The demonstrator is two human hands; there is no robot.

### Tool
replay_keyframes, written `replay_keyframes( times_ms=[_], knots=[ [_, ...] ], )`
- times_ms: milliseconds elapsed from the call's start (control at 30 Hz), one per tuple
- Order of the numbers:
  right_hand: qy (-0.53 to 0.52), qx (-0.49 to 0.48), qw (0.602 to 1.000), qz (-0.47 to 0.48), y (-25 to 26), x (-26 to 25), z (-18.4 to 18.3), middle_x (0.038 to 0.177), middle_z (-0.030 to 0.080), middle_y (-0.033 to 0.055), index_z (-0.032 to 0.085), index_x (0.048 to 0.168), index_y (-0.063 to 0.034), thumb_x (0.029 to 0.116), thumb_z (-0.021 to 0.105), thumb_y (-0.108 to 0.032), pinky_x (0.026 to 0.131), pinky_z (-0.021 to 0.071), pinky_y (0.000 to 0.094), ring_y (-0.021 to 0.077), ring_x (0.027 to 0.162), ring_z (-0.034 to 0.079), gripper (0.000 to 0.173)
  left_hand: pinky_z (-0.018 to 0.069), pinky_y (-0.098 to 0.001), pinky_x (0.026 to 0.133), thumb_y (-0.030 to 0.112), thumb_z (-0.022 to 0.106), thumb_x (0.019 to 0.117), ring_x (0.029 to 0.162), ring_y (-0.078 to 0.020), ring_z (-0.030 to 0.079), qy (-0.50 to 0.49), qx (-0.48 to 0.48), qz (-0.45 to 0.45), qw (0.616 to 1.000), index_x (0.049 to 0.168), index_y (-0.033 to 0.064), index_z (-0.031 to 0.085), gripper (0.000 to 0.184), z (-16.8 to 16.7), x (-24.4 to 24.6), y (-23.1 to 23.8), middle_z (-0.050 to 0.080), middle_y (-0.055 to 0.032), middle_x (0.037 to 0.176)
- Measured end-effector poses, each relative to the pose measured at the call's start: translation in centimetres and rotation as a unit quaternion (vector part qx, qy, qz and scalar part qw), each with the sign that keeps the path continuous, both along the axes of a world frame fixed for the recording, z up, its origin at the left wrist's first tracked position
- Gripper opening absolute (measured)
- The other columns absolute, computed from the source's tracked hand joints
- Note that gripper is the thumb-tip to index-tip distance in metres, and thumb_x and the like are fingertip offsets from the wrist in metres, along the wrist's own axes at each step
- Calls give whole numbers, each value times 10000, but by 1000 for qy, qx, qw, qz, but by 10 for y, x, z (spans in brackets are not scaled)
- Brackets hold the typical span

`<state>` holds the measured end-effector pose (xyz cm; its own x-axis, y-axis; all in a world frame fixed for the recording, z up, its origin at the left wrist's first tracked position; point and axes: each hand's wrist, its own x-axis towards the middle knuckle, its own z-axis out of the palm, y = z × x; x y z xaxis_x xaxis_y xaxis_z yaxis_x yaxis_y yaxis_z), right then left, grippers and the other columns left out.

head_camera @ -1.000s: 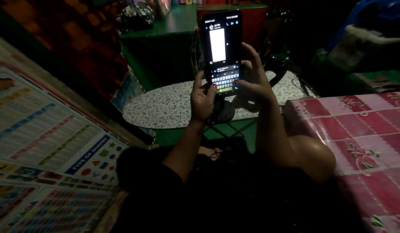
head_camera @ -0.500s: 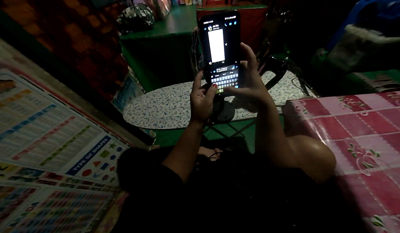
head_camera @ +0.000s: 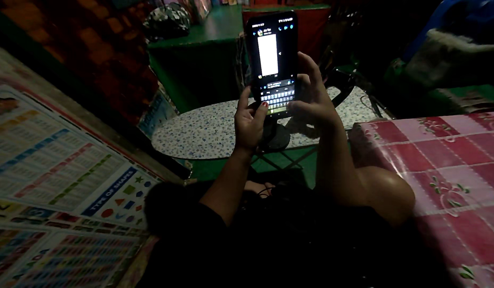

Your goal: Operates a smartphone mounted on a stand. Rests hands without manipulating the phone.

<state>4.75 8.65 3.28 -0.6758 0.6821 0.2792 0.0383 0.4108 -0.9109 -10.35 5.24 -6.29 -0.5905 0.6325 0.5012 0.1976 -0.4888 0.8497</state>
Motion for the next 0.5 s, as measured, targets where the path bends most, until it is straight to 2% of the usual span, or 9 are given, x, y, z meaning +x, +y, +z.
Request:
replay_keyframes(
  times_ms=[100, 233, 333, 367, 400, 433, 467, 500],
  knots=[
    [1, 1, 1000, -3, 0, 0, 1, 1323, 561, 216, 242, 1560, 59, 942, 503, 187, 871, 508, 158, 107, 1052, 635, 683, 632, -312, 742, -11, 485, 1021, 923, -116, 729, 6, 9, 0, 1000, 1532, 27, 289, 548, 1, 2, 0, 699, -51, 1130],
    [-14, 4, 1000, -20, -5, -1, 8, 1321, 564, 231, 246, 1553, 78, 961, 495, 181, 885, 500, 146, 101, 1066, 634, 650, 633, -321, 725, -6, 487, 1020, 914, -130, 729, 4, 0, 3, 1000, 1538, 40, 292, 555, 2, 1, 0, 691, -63, 1137],
    [-14, -16, 999, -25, -3, -3, 10, 1339, 566, 210, 250, 1568, 49, 980, 488, 169, 910, 495, 159, 101, 1079, 628, 646, 630, -321, 727, 6, 489, 1023, 910, -126, 729, -8, -5, 2, 1000, 1540, 56, 301, 552, 4, 3, -1, 705, -53, 1110],
    [23, -14, 1000, 2, 11, -6, 0, 1308, 577, 203, 254, 1561, 55, 975, 499, 165, 910, 503, 175, 104, 1062, 630, 645, 628, -317, 728, 6, 487, 1023, 910, -122, 728, -8, -6, 1, 1000, 1535, 55, 302, 547, 4, 4, -1, 707, -47, 1111],
    [103, 12, 992, 70, 41, -13, -25, 1263, 586, 191, 237, 1548, 79, 956, 528, 149, 903, 528, 200, 104, 1041, 643, 664, 629, -319, 733, 7, 484, 1024, 914, -123, 729, -8, -6, -1, 1000, 1535, 52, 300, 544, 4, 4, -1, 705, -50, 1117],
    [218, 80, 960, 153, 83, -31, -63, 1241, 605, 172, 216, 1531, 113, 908, 572, 80, 875, 581, 219, 104, 1038, 675, 718, 633, -327, 739, 7, 480, 1028, 919, -129, 731, -9, -6, -3, 1000, 1534, 44, 298, 540, 4, 3, -1, 706, -62, 1127],
    [274, 114, 933, 204, 107, -45, -82, 1261, 601, 151, 186, 1541, 109, 893, 615, 5, 863, 595, 230, 95, 1052, 677, 784, 634, -331, 743, 9, 477, 1028, 921, -133, 732, -10, -8, -2, 1000, 1537, 41, 295, 542, 4, 3, -1, 702, -71, 1134],
    [271, 111, 933, 207, 107, -45, -82, 1267, 594, 150, 170, 1548, 101, 867, 642, 7, 857, 594, 227, 94, 1053, 675, 834, 633, -333, 744, 9, 475, 1029, 923, -137, 731, -13, -10, 0, 1000, 1541, 42, 292, 545, 4, 3, -1, 699, -78, 1139]
  ],
)
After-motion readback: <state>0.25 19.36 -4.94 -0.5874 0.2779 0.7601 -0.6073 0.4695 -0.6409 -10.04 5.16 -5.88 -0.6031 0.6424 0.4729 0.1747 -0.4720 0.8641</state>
